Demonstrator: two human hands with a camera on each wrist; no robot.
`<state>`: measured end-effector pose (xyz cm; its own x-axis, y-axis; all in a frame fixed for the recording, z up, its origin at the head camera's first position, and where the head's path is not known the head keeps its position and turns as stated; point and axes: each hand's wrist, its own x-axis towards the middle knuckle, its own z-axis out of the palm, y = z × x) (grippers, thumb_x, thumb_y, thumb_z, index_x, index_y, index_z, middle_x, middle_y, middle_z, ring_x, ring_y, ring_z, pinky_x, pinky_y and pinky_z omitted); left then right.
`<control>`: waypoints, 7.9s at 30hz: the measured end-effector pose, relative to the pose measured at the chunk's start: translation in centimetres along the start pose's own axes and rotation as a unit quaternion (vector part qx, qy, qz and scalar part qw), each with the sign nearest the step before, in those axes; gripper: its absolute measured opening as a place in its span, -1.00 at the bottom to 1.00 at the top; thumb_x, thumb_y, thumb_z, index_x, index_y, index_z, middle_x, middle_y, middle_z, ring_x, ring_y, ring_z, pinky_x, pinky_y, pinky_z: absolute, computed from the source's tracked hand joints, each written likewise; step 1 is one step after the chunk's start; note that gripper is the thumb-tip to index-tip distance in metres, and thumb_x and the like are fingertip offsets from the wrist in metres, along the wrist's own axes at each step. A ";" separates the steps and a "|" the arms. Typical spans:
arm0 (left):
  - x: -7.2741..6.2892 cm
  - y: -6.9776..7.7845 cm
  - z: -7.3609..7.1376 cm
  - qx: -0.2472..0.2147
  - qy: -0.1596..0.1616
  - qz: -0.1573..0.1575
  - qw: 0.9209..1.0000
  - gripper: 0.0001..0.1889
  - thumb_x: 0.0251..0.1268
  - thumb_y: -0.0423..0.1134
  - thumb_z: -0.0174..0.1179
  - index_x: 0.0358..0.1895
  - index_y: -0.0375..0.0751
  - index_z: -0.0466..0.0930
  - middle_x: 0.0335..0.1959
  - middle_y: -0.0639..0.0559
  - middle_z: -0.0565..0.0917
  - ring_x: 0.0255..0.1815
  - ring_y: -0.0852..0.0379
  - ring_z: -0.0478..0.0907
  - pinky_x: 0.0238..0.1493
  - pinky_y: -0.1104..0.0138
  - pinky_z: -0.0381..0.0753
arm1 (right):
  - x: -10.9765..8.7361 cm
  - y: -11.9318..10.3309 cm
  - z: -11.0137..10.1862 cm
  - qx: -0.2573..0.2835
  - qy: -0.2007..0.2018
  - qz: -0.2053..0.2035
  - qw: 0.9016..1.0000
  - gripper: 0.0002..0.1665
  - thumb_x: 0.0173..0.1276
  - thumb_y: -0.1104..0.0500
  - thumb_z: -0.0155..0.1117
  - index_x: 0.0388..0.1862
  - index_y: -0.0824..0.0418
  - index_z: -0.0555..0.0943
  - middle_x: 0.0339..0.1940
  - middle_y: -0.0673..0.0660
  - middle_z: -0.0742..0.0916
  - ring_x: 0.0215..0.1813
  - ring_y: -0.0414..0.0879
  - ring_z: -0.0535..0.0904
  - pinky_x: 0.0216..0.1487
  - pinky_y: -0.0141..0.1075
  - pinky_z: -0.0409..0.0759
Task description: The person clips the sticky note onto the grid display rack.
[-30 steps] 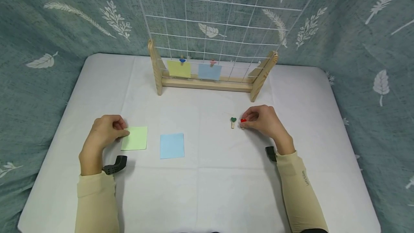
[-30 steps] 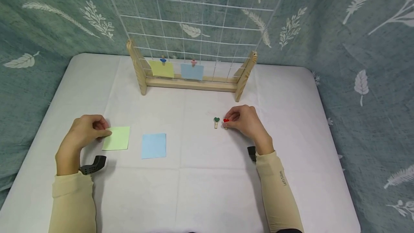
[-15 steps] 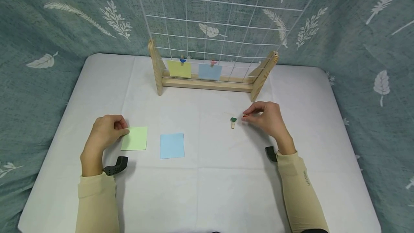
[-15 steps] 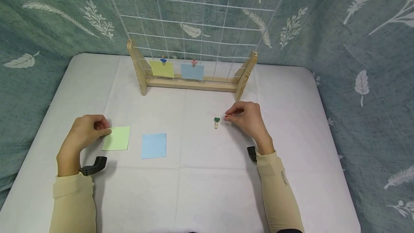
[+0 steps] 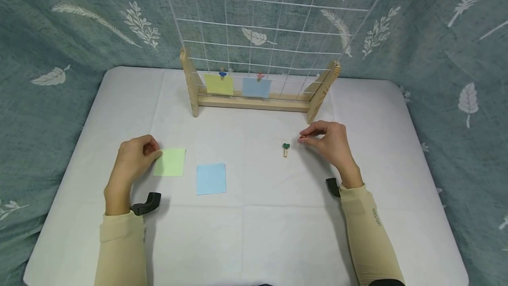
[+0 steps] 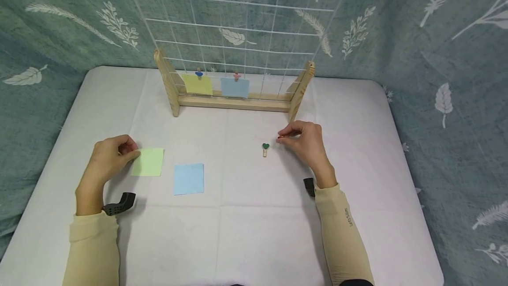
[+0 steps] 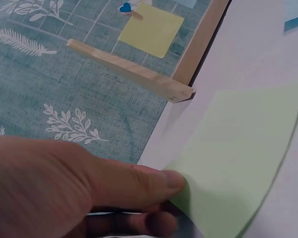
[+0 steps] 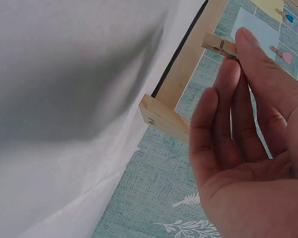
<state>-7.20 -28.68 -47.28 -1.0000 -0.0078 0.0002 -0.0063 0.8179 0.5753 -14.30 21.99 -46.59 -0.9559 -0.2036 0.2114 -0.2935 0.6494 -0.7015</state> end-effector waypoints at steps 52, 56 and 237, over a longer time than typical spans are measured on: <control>2.9 7.7 5.5 -0.072 0.134 0.114 0.982 -0.94 0.30 -0.41 0.44 -0.30 -0.25 0.73 -0.47 -0.08 0.72 -0.49 0.08 0.53 -0.40 0.39 0.40 | 2.2 -1.1 -0.4 0.025 0.097 -0.056 0.993 -0.79 0.25 0.24 0.62 -0.12 0.13 0.86 -0.24 0.05 0.88 -0.20 -0.03 0.82 -0.14 -0.59 0.58; 3.3 8.4 5.7 -0.077 0.134 0.130 0.979 -0.94 0.30 -0.42 0.44 -0.29 -0.26 0.73 -0.45 -0.08 0.73 -0.49 0.09 0.53 -0.40 0.42 0.39 | 2.3 -1.1 -0.5 0.025 0.095 -0.056 0.994 -0.79 0.26 0.24 0.62 -0.12 0.13 0.86 -0.24 0.06 0.88 -0.20 -0.02 0.82 -0.16 -0.59 0.61; 15.2 27.2 13.5 -0.028 0.176 0.182 0.967 -0.90 0.45 -0.23 0.36 -0.27 -0.12 0.81 -0.38 0.07 0.79 -0.40 0.14 0.69 -0.31 0.23 0.64 | 9.5 -3.5 -0.4 -0.063 0.203 -0.150 0.966 -0.83 0.29 0.27 0.55 -0.16 0.31 0.85 -0.21 0.24 0.87 -0.27 0.14 0.83 -0.21 0.00 0.73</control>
<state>-22.68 1.21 -42.71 -0.8725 0.0714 0.4834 0.3559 0.7708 0.5284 -22.38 18.08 -41.78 -0.7444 -0.1092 0.6587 -0.5308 0.6953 -0.4846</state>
